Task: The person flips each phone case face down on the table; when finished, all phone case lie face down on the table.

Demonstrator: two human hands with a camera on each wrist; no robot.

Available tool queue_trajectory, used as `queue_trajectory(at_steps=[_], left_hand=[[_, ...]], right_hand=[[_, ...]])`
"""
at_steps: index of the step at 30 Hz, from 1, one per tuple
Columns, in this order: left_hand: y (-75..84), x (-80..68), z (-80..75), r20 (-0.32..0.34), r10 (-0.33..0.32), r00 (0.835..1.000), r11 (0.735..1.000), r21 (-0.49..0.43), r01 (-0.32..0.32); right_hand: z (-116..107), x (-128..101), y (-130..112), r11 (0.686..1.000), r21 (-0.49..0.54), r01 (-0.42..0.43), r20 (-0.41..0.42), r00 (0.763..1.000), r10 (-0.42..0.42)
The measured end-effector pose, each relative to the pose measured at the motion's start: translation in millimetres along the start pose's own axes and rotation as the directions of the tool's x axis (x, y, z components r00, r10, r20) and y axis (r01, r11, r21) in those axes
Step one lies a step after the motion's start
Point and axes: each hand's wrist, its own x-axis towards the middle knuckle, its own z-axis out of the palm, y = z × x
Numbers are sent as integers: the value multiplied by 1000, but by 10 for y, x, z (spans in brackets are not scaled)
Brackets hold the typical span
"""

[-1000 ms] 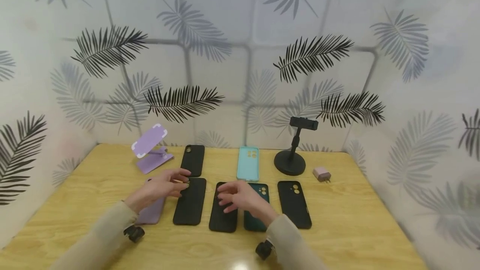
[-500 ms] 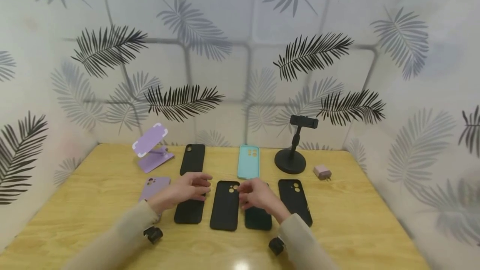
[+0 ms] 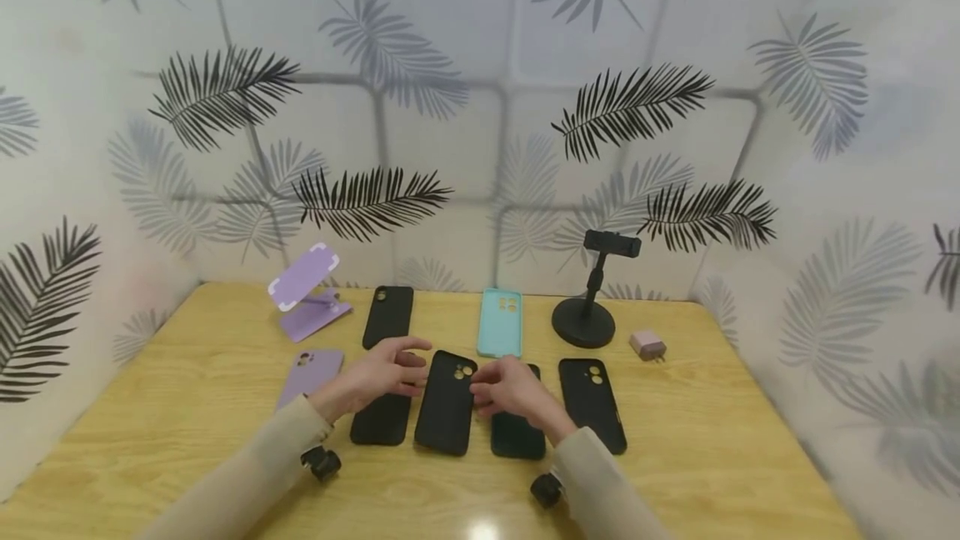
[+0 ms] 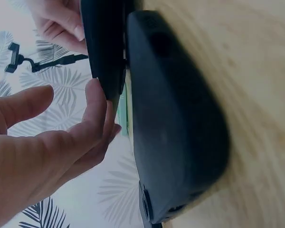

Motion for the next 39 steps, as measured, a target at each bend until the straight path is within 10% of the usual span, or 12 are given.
queue_trajectory(at_steps=[39], left_hand=[[-25,124,104,35,13,999,985,-172,-6]], right_hand=[[250,12,-34,982,177,60,142,986,-86]])
